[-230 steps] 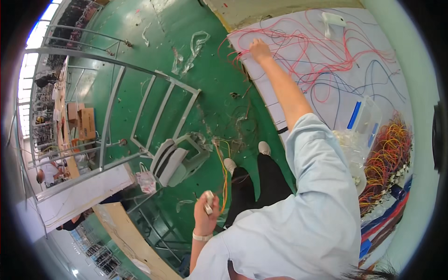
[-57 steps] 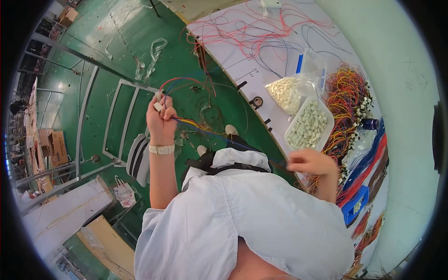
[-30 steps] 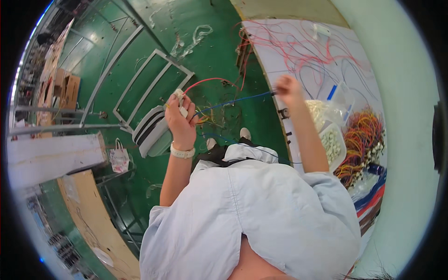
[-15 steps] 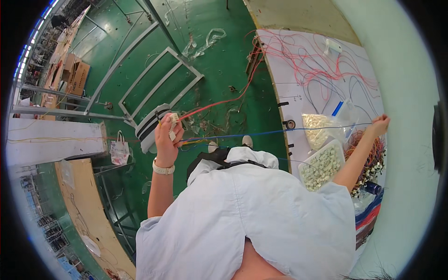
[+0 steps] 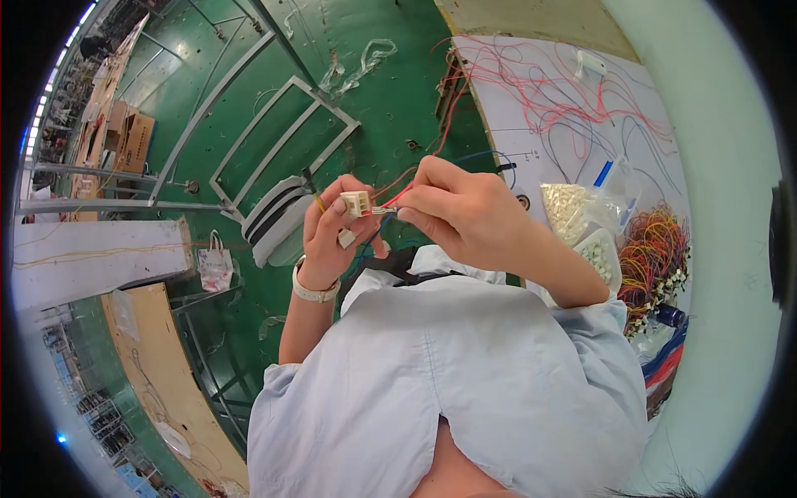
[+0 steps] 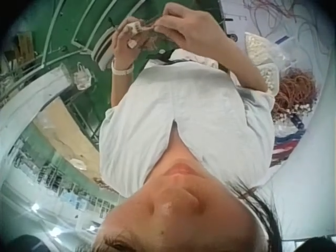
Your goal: Assembling electrical wire harnesses by inserting wires into connectors and wrapping junctions with electrical tape.
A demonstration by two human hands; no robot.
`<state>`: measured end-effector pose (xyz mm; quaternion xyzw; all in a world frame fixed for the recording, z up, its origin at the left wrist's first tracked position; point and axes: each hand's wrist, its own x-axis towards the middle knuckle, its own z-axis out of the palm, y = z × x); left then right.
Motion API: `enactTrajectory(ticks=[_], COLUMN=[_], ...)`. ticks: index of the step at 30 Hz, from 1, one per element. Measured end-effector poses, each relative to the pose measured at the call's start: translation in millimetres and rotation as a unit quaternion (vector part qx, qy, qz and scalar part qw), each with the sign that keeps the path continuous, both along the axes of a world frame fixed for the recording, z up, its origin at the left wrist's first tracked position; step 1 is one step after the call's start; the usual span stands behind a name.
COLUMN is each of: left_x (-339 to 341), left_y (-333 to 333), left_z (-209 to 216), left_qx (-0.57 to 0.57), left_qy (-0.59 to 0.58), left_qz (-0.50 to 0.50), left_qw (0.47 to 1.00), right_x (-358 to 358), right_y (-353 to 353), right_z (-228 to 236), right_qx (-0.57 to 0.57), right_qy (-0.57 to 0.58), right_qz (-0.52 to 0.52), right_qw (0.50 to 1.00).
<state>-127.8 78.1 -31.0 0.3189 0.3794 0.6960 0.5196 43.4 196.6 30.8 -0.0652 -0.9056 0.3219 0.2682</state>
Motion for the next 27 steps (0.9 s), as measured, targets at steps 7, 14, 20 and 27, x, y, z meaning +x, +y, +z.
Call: enactTrajectory(ticks=[7,14,20,27], left_x=[1.2,2.7,4.3,10.4], left_y=[0.8,10.9,16.1,22.3], left_z=[-0.9,-3.1,1.3,10.5], left_qx=[0.032,0.046,0.061,0.095], left_qy=[-0.075,-0.050,0.011,0.023], left_qz=[-0.076,-0.051,-0.026,-0.011], left_qw=[0.994,0.996,0.998,0.995], right_x=[-4.6,-3.8,2.7,5.3], right_y=[4.7,5.1,12.1,11.4], right_z=[11.0,-3.3,4.5,11.0], right_qx=[-0.030,0.016,0.064,0.030], right_qy=[0.083,0.064,0.176,0.220], right_qz=[-0.065,-0.021,-0.043,-0.033], right_qw=[0.994,0.998,0.981,0.974])
